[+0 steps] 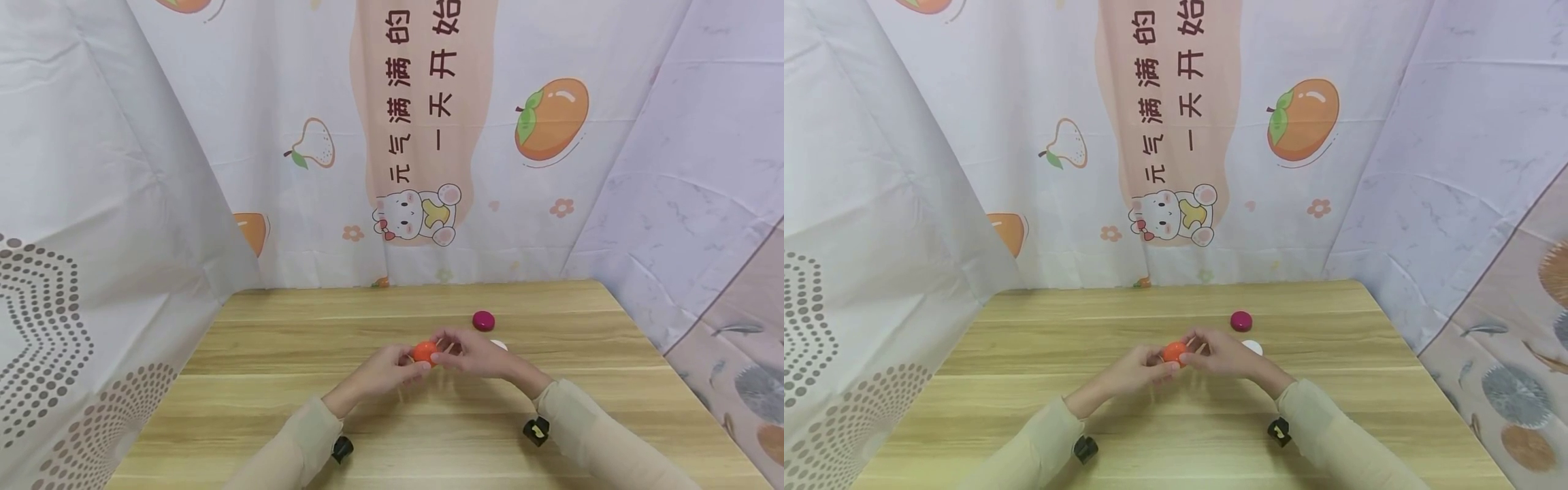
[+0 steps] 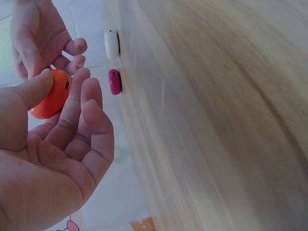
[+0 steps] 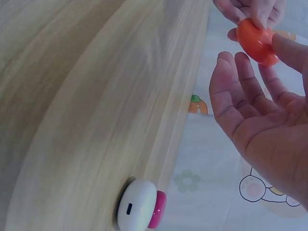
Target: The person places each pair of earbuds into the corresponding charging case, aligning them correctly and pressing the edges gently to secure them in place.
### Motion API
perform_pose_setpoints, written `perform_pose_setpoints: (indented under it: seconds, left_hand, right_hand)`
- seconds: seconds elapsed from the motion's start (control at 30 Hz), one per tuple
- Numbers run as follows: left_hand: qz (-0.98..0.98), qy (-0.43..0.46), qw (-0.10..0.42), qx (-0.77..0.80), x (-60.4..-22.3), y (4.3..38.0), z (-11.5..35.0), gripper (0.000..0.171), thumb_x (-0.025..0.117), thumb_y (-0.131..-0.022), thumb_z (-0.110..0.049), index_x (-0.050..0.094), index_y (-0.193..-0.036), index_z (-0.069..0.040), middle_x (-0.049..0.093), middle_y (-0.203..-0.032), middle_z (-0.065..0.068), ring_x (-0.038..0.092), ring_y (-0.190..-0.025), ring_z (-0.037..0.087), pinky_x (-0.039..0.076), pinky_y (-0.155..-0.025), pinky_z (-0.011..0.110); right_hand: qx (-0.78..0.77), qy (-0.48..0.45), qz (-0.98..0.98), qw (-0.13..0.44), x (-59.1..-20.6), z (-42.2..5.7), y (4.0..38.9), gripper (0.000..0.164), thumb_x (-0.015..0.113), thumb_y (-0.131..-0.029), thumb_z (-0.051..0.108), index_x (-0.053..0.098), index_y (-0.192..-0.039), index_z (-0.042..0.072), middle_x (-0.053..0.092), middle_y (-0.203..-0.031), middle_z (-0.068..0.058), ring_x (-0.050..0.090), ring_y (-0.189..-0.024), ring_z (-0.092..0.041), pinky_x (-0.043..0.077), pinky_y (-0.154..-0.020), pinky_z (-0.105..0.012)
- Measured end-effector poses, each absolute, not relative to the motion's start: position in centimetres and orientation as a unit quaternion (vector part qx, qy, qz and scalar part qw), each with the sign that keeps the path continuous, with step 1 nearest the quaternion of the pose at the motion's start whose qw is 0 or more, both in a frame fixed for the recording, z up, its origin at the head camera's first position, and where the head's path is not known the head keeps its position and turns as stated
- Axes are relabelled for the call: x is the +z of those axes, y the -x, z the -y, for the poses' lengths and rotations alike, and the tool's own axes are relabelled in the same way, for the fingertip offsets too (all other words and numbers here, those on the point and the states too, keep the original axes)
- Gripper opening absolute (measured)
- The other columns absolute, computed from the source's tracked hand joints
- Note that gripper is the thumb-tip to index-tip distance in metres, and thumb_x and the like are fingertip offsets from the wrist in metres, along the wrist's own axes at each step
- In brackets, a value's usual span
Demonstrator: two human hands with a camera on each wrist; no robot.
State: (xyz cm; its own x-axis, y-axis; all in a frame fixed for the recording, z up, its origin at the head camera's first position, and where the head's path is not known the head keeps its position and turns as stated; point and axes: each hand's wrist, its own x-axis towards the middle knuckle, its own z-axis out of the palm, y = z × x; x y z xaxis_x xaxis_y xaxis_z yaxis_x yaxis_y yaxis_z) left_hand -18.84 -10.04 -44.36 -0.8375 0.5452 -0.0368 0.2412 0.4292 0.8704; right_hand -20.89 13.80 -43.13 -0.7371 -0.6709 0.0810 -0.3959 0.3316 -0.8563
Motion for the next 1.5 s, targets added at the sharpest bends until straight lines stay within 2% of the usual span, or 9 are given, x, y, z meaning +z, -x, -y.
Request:
perform_pose_setpoints:
  seconds: [0.17,0.3,0.4,0.57,0.9,1.07,1.33,1.43,1.5]
  left_hand:
    - [-0.835,-0.226,0.157,0.477,-44.6,19.5,9.1,0.025,0.067,-0.099,-0.037,0.073,-0.102,-0.013,0.072,-0.085,0.014,0.063,-0.073,0.019,0.05,-0.064,0.025]
    - [-0.827,-0.203,0.163,0.499,-44.7,20.2,8.1,0.034,0.065,-0.101,-0.034,0.066,-0.122,-0.007,0.071,-0.095,0.014,0.068,-0.081,0.025,0.055,-0.07,0.035]
    - [-0.819,-0.177,0.154,0.523,-44.9,21.0,7.2,0.04,0.061,-0.104,-0.027,0.054,-0.136,-0.005,0.069,-0.104,0.012,0.07,-0.086,0.03,0.057,-0.073,0.042]
    - [-0.828,-0.151,0.127,0.524,-45.3,22.5,5.7,0.036,0.058,-0.105,-0.02,0.05,-0.136,-0.003,0.066,-0.099,0.016,0.067,-0.076,0.032,0.053,-0.059,0.034]
    - [-0.834,-0.091,0.131,0.529,-46.5,24.7,3.7,0.032,0.056,-0.105,-0.016,0.051,-0.135,-0.004,0.065,-0.097,0.012,0.063,-0.074,0.021,0.047,-0.057,0.026]
    - [-0.833,-0.062,0.134,0.534,-46.5,25.6,2.7,0.033,0.054,-0.104,-0.009,0.051,-0.137,-0.003,0.065,-0.092,0.012,0.061,-0.073,0.021,0.048,-0.056,0.027]
    - [-0.832,-0.039,0.136,0.537,-47.1,26.8,1.9,0.044,0.053,-0.101,0.001,0.05,-0.143,-0.006,0.064,-0.085,0.013,0.055,-0.063,0.016,0.044,-0.051,0.025]
    - [-0.859,-0.051,0.102,0.499,-47.5,26.9,1.7,0.044,0.057,-0.098,0.002,0.052,-0.142,-0.005,0.066,-0.098,0.014,0.055,-0.065,0.016,0.046,-0.055,0.026]
    - [-0.881,-0.064,0.074,0.463,-47.9,26.9,1.6,0.043,0.059,-0.097,0.001,0.054,-0.14,-0.003,0.067,-0.111,0.016,0.06,-0.077,0.018,0.052,-0.066,0.03]
  right_hand:
    - [-0.472,0.315,-0.811,0.142,-43.5,-14.4,21.2,0.027,0.068,-0.1,0.018,0.063,-0.122,0.004,0.068,-0.097,-0.007,0.066,-0.084,-0.038,0.057,-0.064,-0.037]
    - [-0.474,0.281,-0.823,0.14,-43.9,-14.9,21.8,0.028,0.065,-0.101,0.018,0.064,-0.123,0.002,0.066,-0.094,-0.009,0.064,-0.074,-0.032,0.054,-0.06,-0.034]
    - [-0.485,0.253,-0.825,0.138,-44.2,-15.1,22.4,0.031,0.063,-0.102,0.015,0.062,-0.126,-0.004,0.065,-0.089,-0.014,0.062,-0.067,-0.035,0.056,-0.058,-0.04]
    - [-0.506,0.189,-0.832,0.13,-44.6,-15.0,23.5,0.039,0.059,-0.103,0.012,0.054,-0.135,-0.011,0.064,-0.088,-0.022,0.063,-0.064,-0.036,0.057,-0.059,-0.045]
    - [-0.589,0.075,-0.793,0.139,-46.0,-14.7,24.8,0.058,0.06,-0.092,-0.012,0.037,-0.144,-0.016,0.064,-0.111,-0.03,0.07,-0.089,-0.037,0.06,-0.077,-0.043]
    - [-0.579,0.05,-0.806,0.111,-46.8,-14.5,25.8,0.052,0.061,-0.093,-0.013,0.042,-0.141,-0.017,0.065,-0.116,-0.033,0.071,-0.096,-0.037,0.059,-0.079,-0.041]
    - [-0.555,0.028,-0.826,0.092,-47.2,-14.3,26.7,0.04,0.062,-0.097,-0.007,0.052,-0.135,-0.012,0.067,-0.103,-0.022,0.071,-0.086,-0.027,0.06,-0.075,-0.037]
    - [-0.501,0.052,-0.86,0.077,-47.3,-14.2,26.8,0.037,0.063,-0.097,-0.002,0.055,-0.133,-0.01,0.068,-0.093,-0.015,0.068,-0.078,-0.021,0.059,-0.07,-0.032]
    - [-0.457,0.068,-0.885,0.064,-47.4,-14.2,26.9,0.037,0.064,-0.097,0.001,0.056,-0.132,-0.009,0.067,-0.087,-0.011,0.065,-0.072,-0.017,0.055,-0.067,-0.03]
